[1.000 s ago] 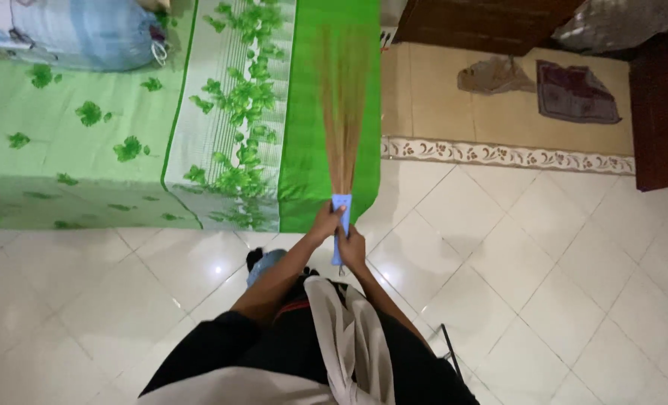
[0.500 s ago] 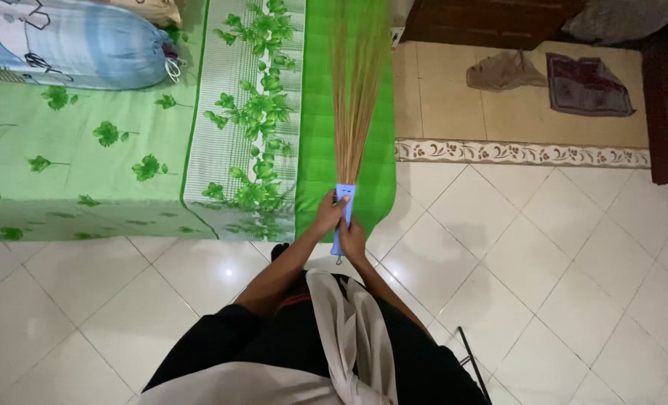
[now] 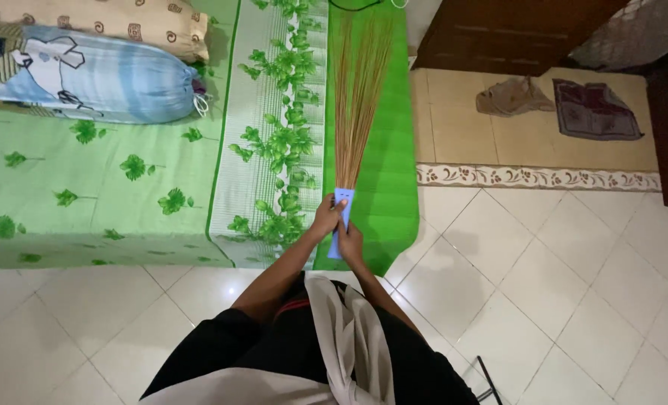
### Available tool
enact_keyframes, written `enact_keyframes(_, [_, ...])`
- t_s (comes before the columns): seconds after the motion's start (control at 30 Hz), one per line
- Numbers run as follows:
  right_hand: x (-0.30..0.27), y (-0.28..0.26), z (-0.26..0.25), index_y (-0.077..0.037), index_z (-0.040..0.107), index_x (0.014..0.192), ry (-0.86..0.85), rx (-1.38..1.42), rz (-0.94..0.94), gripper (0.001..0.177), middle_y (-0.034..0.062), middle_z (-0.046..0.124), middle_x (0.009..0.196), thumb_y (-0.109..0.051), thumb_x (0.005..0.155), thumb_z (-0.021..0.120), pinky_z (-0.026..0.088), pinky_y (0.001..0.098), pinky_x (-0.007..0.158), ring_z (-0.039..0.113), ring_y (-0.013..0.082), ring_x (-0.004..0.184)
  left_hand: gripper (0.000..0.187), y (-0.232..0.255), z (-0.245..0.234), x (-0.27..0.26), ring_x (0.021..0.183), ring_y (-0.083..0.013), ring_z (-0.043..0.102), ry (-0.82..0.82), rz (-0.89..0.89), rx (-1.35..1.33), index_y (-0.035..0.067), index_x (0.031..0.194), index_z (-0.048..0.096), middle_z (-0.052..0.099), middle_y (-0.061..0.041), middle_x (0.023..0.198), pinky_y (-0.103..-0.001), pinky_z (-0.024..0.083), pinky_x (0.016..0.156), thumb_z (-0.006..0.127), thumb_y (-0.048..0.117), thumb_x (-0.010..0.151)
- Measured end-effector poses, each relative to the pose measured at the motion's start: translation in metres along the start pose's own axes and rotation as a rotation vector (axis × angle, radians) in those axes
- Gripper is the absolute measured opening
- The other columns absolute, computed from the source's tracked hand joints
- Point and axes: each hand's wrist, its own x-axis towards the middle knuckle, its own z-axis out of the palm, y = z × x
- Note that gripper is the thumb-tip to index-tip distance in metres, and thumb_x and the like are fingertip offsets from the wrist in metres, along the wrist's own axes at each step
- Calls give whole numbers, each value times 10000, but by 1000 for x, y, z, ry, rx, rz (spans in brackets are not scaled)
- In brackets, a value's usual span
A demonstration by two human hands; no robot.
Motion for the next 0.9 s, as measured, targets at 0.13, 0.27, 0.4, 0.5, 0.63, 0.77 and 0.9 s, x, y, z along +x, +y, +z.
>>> enact_keyframes(0.13, [10,26,25,23,709,963,-59,-10,-36,539,195,704,762,-473,1021,504,516,431,653,657,268,654,438,0,-28,3,869,-204,686,-59,-41,28,20,1155,614,727,-124,996,-388,556,761,676,393,934])
enact_keyframes(0.27, [19,45,53,24,741,907,-188,-255,106,650,222,693,741,-581,1007,525,495,471,644,667,334,654,465,-2,-57,-1,798,-236,650,-68,-376,374,-40,1021,673,707,-161,899,-390,517,715,682,424,1001])
enact_keyframes(0.4, [20,-30,45,-43,761,937,-11,-228,-13,618,193,681,692,-601,961,496,488,485,575,667,342,601,478,-6,-61,28,724,-204,570,20,-270,153,-66,1049,612,640,-167,849,-402,488,624,704,398,979])
enact_keyframes(0.5, [29,-60,47,-38,710,919,-26,-68,24,663,159,680,659,-635,993,431,499,449,579,666,311,584,522,2,-65,35,824,-147,642,47,3,0,-21,1229,567,704,-113,947,-339,540,705,694,411,965])
enact_keyframes(0.63, [22,-20,67,-24,648,961,-140,194,264,618,181,662,661,-613,980,462,514,475,571,656,344,577,524,-2,-75,27,789,-178,640,-22,-109,-23,-34,1247,581,705,-145,939,-348,542,681,686,393,963])
enact_keyframes(0.77, [23,46,85,-4,709,947,-218,46,346,672,146,670,670,-630,1033,482,516,415,566,657,264,574,504,20,-88,3,822,-186,671,-25,-324,191,-37,1248,592,716,-133,966,-356,549,700,746,355,971])
enact_keyframes(0.9, [56,58,91,-48,740,1005,0,-175,-68,661,123,654,680,-605,1110,400,465,397,524,614,224,559,402,-2,-83,34,793,-212,660,-32,-262,0,-42,1211,645,739,-149,961,-382,533,668,704,274,970])
